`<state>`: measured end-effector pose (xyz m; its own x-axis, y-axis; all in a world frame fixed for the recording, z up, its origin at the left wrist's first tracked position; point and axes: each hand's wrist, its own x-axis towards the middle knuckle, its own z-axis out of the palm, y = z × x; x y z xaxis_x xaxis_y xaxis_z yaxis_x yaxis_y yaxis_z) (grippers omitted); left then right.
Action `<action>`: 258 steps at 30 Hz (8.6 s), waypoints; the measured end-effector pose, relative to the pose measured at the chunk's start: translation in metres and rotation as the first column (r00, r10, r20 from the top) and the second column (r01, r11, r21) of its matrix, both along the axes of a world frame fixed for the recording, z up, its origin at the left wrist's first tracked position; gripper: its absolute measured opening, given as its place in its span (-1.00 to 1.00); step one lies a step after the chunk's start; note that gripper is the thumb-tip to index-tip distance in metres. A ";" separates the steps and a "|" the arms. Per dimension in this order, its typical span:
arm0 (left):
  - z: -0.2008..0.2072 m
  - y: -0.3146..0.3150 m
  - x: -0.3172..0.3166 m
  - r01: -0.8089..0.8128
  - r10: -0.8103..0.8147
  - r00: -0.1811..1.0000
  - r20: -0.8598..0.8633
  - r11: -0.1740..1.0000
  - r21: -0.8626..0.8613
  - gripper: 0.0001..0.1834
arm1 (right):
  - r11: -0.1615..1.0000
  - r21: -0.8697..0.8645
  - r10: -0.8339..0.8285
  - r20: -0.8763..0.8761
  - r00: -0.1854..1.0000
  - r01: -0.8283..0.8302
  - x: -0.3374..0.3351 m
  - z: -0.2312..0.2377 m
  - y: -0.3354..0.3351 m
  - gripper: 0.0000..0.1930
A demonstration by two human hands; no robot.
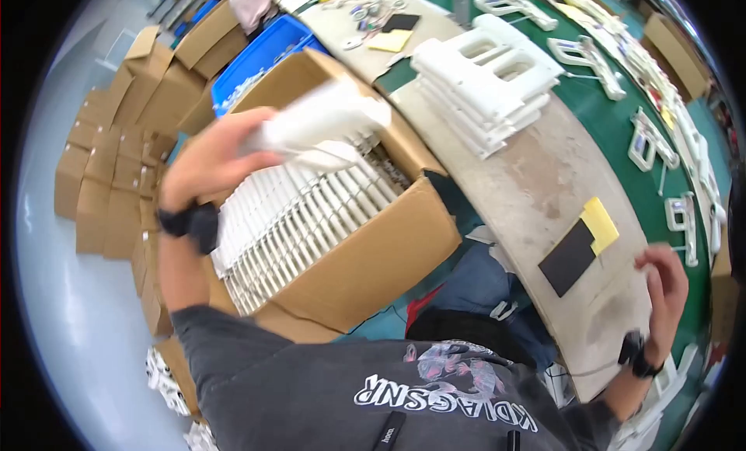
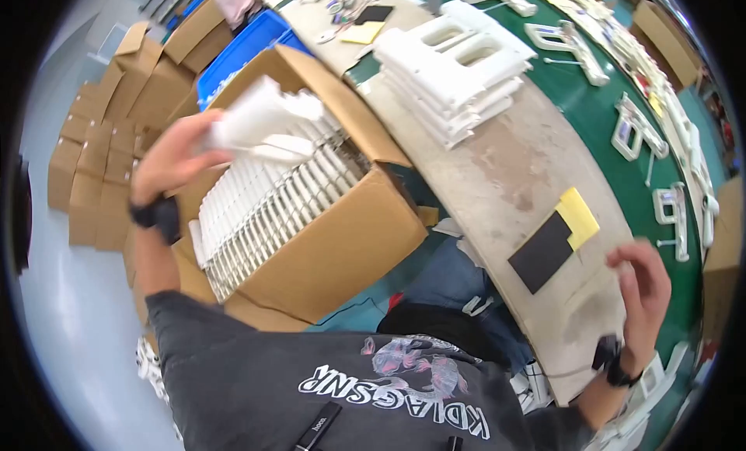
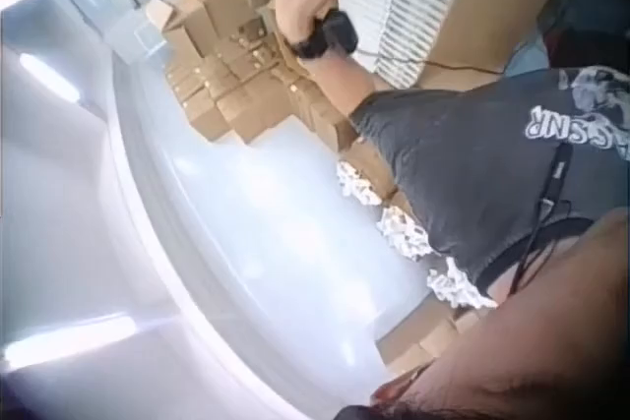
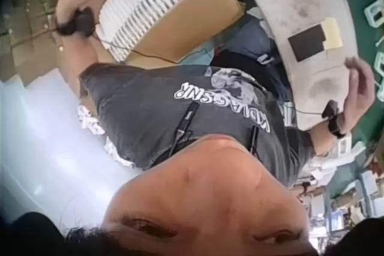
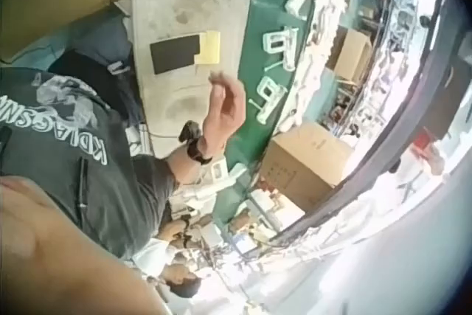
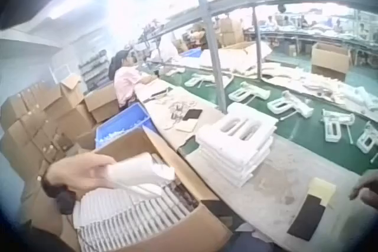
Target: The person picks up a white plastic housing from a box, peels a black adhesive strip from a yellow backing, and presses it into the housing. They then fit a second white plastic housing piece over the first, pressing them together by hand, and place the assembled unit onto a stack.
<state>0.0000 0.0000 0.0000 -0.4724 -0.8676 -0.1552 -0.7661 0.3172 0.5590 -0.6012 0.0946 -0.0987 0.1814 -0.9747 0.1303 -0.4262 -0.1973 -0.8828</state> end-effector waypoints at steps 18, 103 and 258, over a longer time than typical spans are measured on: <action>0.074 -0.160 -0.154 0.111 -0.071 0.990 0.120 0.922 -0.370 -0.47 | 0.515 -0.729 -0.158 -0.597 0.786 -0.451 0.115 0.062 -0.210 -0.25; -0.339 -0.071 -0.035 0.408 -0.404 0.814 0.418 0.909 0.084 -0.34 | 0.947 -0.208 -0.305 -0.349 0.886 0.244 -0.059 -0.177 -0.152 -0.25; -0.225 0.048 -0.447 0.201 -0.178 0.884 -0.432 0.980 0.008 -0.74 | 0.569 -0.500 -0.621 -0.782 -0.057 0.652 -0.402 -0.226 -0.002 -0.66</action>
